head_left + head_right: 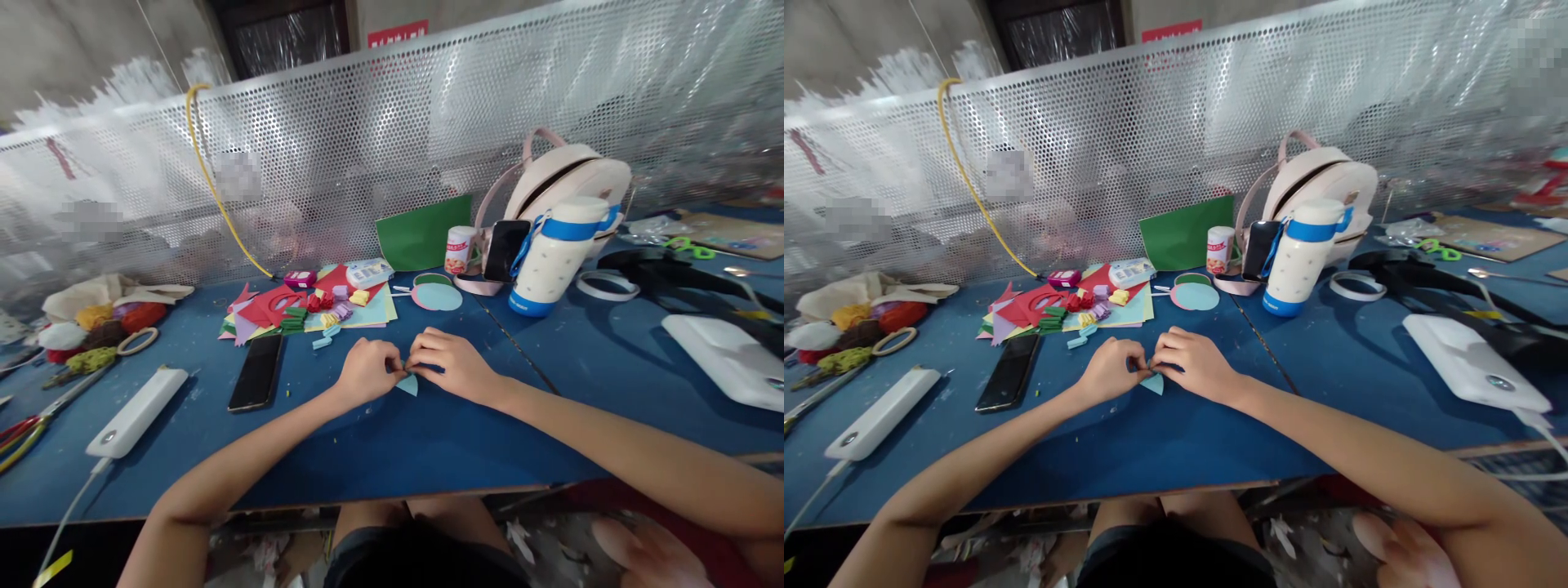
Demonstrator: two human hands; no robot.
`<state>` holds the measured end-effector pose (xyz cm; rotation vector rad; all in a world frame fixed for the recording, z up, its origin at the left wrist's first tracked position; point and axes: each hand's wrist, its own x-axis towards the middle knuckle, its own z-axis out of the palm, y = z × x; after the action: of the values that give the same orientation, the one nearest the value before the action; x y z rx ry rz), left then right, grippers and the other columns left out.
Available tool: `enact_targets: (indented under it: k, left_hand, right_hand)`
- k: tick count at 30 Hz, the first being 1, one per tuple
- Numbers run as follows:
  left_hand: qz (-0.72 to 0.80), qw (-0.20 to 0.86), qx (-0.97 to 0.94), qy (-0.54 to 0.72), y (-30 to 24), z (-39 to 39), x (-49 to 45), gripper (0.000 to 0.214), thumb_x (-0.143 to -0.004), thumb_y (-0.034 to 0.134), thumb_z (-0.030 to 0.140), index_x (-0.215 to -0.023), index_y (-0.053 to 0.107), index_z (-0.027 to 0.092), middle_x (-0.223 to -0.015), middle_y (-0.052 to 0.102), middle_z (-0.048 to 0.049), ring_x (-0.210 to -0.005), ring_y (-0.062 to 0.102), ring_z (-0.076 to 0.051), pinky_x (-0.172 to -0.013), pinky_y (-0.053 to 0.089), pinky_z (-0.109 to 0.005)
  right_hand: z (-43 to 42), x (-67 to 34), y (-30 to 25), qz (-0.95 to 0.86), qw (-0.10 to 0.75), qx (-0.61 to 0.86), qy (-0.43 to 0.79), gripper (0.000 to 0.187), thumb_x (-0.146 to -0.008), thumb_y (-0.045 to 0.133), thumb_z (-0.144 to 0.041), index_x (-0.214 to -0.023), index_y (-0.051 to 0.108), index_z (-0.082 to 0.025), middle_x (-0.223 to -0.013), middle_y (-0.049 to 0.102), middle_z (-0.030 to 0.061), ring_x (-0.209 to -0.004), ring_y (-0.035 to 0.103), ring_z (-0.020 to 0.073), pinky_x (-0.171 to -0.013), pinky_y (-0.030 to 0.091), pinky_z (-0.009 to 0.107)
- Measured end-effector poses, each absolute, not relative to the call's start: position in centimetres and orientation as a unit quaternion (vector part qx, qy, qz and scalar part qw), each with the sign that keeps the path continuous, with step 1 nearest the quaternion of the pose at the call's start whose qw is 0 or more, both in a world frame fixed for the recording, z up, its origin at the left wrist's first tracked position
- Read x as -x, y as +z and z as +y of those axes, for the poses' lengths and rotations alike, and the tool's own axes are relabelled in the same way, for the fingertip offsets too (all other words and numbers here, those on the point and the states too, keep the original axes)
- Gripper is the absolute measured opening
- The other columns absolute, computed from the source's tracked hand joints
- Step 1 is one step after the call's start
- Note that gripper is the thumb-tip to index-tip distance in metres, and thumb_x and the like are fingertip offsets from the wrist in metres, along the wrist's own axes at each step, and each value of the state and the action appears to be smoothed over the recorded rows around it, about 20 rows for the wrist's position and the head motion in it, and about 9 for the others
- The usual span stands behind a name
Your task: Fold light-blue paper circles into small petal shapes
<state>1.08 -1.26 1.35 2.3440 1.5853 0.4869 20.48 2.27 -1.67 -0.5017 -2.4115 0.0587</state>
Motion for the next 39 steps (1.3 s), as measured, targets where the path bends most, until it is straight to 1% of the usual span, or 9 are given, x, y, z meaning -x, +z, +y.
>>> enact_targets:
  k: [3,6,10,13,16,20,31,35,39]
  left_hand:
    - [0.542,0.117,-0.814,0.171,1.2,-1.2,-1.1,0.016,-0.078,0.078,0.018,-0.066,0.067,0.02,-0.08,0.076,0.0015,-0.084,0.068,-0.02,-0.083,0.042,-0.033]
    - [0.535,0.128,-0.813,0.192,1.0,-0.7,-0.7,0.008,-0.083,0.074,0.02,-0.075,0.073,0.021,-0.082,0.077,0.0019,-0.081,0.067,-0.018,-0.082,0.043,-0.031]
    - [0.496,0.202,-0.817,0.213,0.6,0.4,0.1,0.02,-0.09,0.06,0.018,-0.084,0.078,0.021,-0.087,0.078,0.0004,-0.075,0.065,-0.015,-0.073,0.045,-0.026]
    - [0.496,0.262,-0.797,0.225,0.3,0.9,0.5,0.019,-0.086,0.061,0.017,-0.082,0.08,0.018,-0.08,0.077,-0.001,-0.071,0.065,-0.015,-0.068,0.046,-0.023]
    - [0.492,0.299,-0.781,0.241,0.1,1.0,0.6,0.016,-0.081,0.065,0.016,-0.079,0.081,0.017,-0.076,0.077,-0.0016,-0.07,0.065,-0.015,-0.069,0.047,-0.022]
    - [0.498,0.293,-0.779,0.244,0.2,0.7,0.6,0.013,-0.077,0.067,0.015,-0.075,0.08,0.017,-0.073,0.077,-0.0016,-0.068,0.064,-0.014,-0.068,0.047,-0.023]
    - [0.502,0.301,-0.776,0.234,0.2,0.4,0.5,0.007,-0.073,0.072,0.014,-0.067,0.076,0.016,-0.07,0.075,-0.0013,-0.065,0.064,-0.013,-0.065,0.047,-0.022]
    - [0.49,0.288,-0.791,0.225,0.3,0.6,0.6,0.008,-0.076,0.07,0.014,-0.073,0.077,0.016,-0.076,0.076,-0.0013,-0.069,0.065,-0.014,-0.068,0.047,-0.022]
    - [0.475,0.262,-0.816,0.198,0.5,1.0,0.9,0.019,-0.084,0.061,0.017,-0.08,0.079,0.018,-0.081,0.077,-0.0018,-0.077,0.067,-0.016,-0.073,0.047,-0.024]
  right_hand:
    - [2.0,-20.4,-1.5,-0.918,0.336,0.209,0.034,0.016,-0.096,0.059,-0.018,-0.084,0.07,-0.021,-0.085,0.067,0.0047,-0.08,0.058,0.0198,-0.068,0.047,0.032]
    - [2.3,-20.5,-1.4,-0.902,0.354,0.237,0.073,0.015,-0.093,0.06,-0.015,-0.083,0.069,-0.021,-0.084,0.066,0.0038,-0.08,0.059,0.0193,-0.073,0.048,0.032]
    - [2.8,-20.8,-1.5,-0.886,0.358,0.269,0.123,0.013,-0.091,0.062,-0.014,-0.081,0.068,-0.021,-0.082,0.066,0.0029,-0.079,0.06,0.0188,-0.072,0.048,0.031]
    - [2.8,-20.7,-1.7,-0.883,0.358,0.269,0.141,0.014,-0.091,0.061,-0.015,-0.081,0.068,-0.021,-0.081,0.066,0.0029,-0.078,0.061,0.0185,-0.071,0.047,0.031]
    - [2.6,-20.4,-1.8,-0.885,0.364,0.258,0.135,0.015,-0.092,0.06,-0.015,-0.081,0.069,-0.022,-0.083,0.066,0.0026,-0.078,0.061,0.0181,-0.076,0.048,0.032]
    - [2.4,-20.3,-1.9,-0.893,0.36,0.243,0.117,0.014,-0.093,0.06,-0.017,-0.083,0.068,-0.022,-0.084,0.066,0.0023,-0.079,0.062,0.0184,-0.083,0.049,0.036]
    - [2.0,-20.2,-1.7,-0.909,0.336,0.218,0.117,0.013,-0.093,0.058,-0.016,-0.085,0.065,-0.022,-0.087,0.067,0.0041,-0.082,0.059,0.0197,-0.074,0.048,0.032]
    - [2.1,-20.2,-1.8,-0.901,0.34,0.232,0.134,0.013,-0.091,0.059,-0.014,-0.082,0.064,-0.022,-0.081,0.066,0.0029,-0.079,0.057,0.0198,-0.069,0.045,0.031]
    - [2.4,-20.3,-2.0,-0.891,0.349,0.249,0.151,0.015,-0.09,0.059,-0.013,-0.079,0.063,-0.022,-0.078,0.065,0.0018,-0.078,0.057,0.0197,-0.072,0.045,0.032]
